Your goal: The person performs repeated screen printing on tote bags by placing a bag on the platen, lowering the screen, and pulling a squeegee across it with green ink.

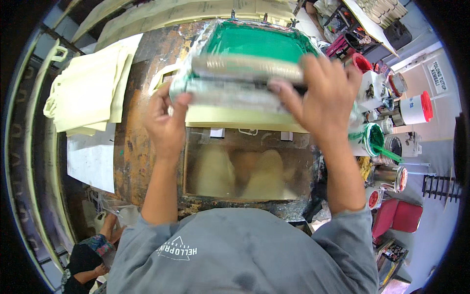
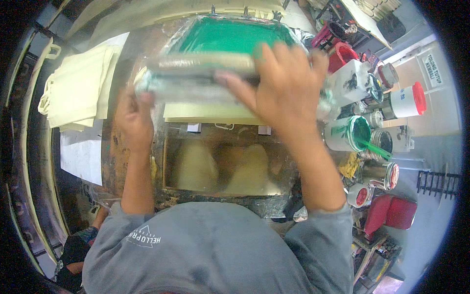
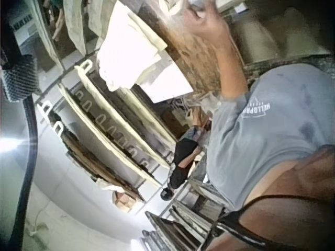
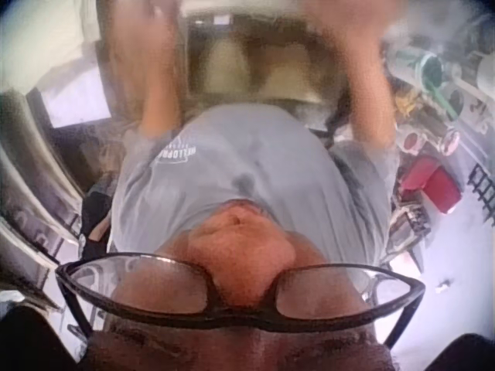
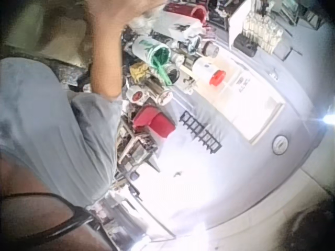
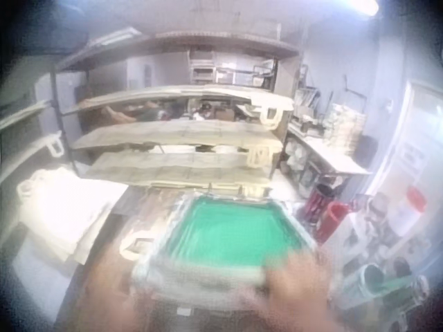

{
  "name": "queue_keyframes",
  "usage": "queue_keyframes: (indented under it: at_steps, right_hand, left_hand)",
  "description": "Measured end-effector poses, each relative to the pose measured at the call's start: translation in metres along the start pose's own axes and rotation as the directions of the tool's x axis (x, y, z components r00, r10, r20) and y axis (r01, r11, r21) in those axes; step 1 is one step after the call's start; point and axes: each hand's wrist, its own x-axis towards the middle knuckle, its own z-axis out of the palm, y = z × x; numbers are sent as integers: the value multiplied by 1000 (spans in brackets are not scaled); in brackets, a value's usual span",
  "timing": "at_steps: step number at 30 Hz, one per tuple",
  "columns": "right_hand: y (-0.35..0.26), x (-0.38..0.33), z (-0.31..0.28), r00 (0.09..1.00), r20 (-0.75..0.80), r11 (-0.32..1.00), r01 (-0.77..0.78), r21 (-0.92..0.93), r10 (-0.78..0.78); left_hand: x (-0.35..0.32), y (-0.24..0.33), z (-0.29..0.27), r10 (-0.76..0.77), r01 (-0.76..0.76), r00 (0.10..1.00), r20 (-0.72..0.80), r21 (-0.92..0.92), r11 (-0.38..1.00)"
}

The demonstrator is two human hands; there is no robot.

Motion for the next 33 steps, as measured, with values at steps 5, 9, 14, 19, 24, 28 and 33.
queue_keyframes:
  at_steps: [5, 9, 14, 19, 24, 28, 33]
  right_hand:
    - [23, 73, -8, 998, -55, 1000, -19, -19, 18]
    - [29, 95, -21, 996, 42, 993, -83, 79, 80]
    - [30, 110, -36, 974, 159, 966, -190, 174, 163]
    - [39, 106, -20, 993, 69, 989, -107, 104, 101]
    - [37, 115, -34, 985, 149, 983, -108, 147, 86]
    - [39, 121, -24, 965, 232, 988, -140, 68, 121]
    - [38, 126, -18, 956, 282, 994, -98, 38, 83]
  left_hand:
    - [-13, -68, -1, 2, -68, 994, 109, 598, 799]
    - [-60, -100, -1, -166, 34, 985, 52, 879, 475]
    - [-35, -133, 0, -176, 160, 983, -54, 725, 670]
    - [35, -112, -5, 154, -112, 988, -22, 586, 802]
    - [124, -61, -53, -3, -101, 991, 136, 753, 650]
    - [152, -59, -141, 73, -69, 997, 10, 485, 872]
    - [200, -68, -343, -201, 285, 940, -275, 311, 907]
